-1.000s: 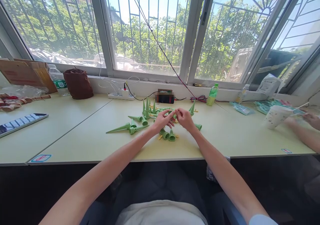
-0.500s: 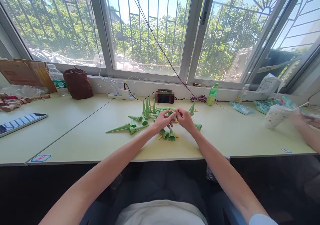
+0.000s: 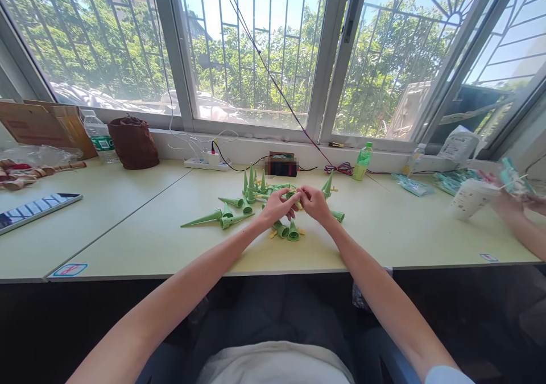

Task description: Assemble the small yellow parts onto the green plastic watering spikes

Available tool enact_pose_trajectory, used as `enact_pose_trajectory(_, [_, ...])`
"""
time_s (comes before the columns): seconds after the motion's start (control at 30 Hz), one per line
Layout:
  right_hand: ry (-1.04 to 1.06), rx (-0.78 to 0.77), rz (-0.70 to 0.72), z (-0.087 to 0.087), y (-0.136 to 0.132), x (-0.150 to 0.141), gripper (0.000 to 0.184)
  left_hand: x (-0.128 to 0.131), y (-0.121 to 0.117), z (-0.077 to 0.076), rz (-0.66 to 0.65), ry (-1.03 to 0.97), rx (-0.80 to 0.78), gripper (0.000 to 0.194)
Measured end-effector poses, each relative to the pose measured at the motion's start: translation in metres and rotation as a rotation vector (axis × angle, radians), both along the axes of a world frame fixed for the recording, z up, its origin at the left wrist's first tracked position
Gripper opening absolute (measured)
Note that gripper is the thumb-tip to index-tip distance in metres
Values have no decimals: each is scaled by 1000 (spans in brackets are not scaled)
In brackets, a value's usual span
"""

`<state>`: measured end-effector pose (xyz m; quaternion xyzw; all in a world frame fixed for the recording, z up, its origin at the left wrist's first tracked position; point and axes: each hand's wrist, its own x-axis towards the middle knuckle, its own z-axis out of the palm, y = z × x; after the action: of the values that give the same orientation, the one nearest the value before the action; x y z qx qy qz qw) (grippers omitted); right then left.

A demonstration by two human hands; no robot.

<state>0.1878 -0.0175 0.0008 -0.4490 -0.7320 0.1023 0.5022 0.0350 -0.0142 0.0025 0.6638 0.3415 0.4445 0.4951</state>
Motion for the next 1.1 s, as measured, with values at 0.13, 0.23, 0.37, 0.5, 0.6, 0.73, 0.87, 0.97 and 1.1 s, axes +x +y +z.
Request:
enact_pose_trajectory(0.13, [16,-11,25,0,0,0,31,0,1,-1,-10,14,49,50])
enact_pose_trajectory(0.23, [21,-17,30,0,1,0,32,0,2,-3,-21,20,69,50])
enact_pose_trajectory(0.37, [18,-30,32,-1,1,0,36,0,3,-4,-35,42,92,49])
enact_pose_trajectory(0.5, [26,-47,34,-2,2,0,39,1,4,-5,-39,55,117,47])
enact_pose_trajectory(0.6, [39,-58,44,-1,2,0,41,1,5,-7,-36,70,141,47])
enact_pose_trajectory(0.73, [60,-82,61,1,-1,-1,44,0,6,-8,-28,84,180,46])
enact_pose_trajectory(0.87, [72,-99,62,4,-4,-1,45,-1,7,-9,-12,100,206,46])
enact_pose_trajectory(0.97, [72,-97,61,4,-4,-1,45,-1,7,-9,-3,111,224,44])
enact_pose_trajectory(1.1, [84,-88,75,2,-3,-1,46,0,6,-8,7,128,242,41])
